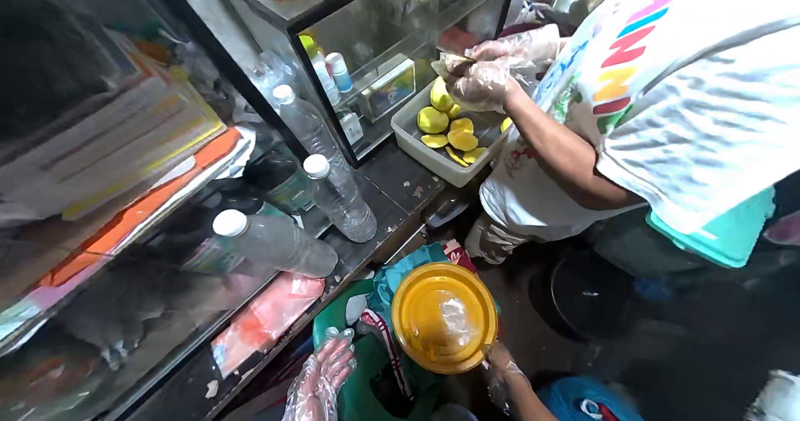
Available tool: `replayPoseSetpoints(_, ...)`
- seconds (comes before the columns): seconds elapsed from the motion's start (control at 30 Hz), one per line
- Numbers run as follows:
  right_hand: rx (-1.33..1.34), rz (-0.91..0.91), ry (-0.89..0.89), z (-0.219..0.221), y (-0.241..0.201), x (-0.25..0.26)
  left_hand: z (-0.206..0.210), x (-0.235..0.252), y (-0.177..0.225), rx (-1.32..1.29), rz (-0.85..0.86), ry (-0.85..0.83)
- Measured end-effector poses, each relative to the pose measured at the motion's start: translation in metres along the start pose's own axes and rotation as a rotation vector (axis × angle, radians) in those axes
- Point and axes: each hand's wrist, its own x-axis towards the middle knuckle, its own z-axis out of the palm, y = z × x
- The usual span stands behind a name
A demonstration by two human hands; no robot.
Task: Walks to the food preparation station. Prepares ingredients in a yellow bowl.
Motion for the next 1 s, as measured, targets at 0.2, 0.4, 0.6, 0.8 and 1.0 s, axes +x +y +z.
replayPoseSetpoints(0.2, -0.085, -0.106, 0.107, -0.067, -0.016, -0.034, -0.01, -0.005, -0.001, -0.081, 0.06, 0.031)
replayPoseSetpoints(0.4, 0.204, -0.358, 0.093, -0.112, -0.051, -0.089, -0.039, -0.014, 0.005, -0.162, 0.154, 0.045)
replayPoseSetpoints(0.6, 0.273, -0.548, -0.103, -0.089, -0.103, -0.167, -0.098, -0.024, 0.023, -0.326, 0.248, 0.195)
replayPoseSetpoints(0.8, 0.014, -0.631, -0.269, -0.002, -0.153, -0.221, -0.173, -0.028, 0.034, -0.461, 0.415, 0.313)
replayPoseSetpoints(1.0, -0.107, -0.651, -0.341, 0.074, -0.193, -0.247, -0.224, -0.015, 0.036, -0.443, 0.433, 0.331)
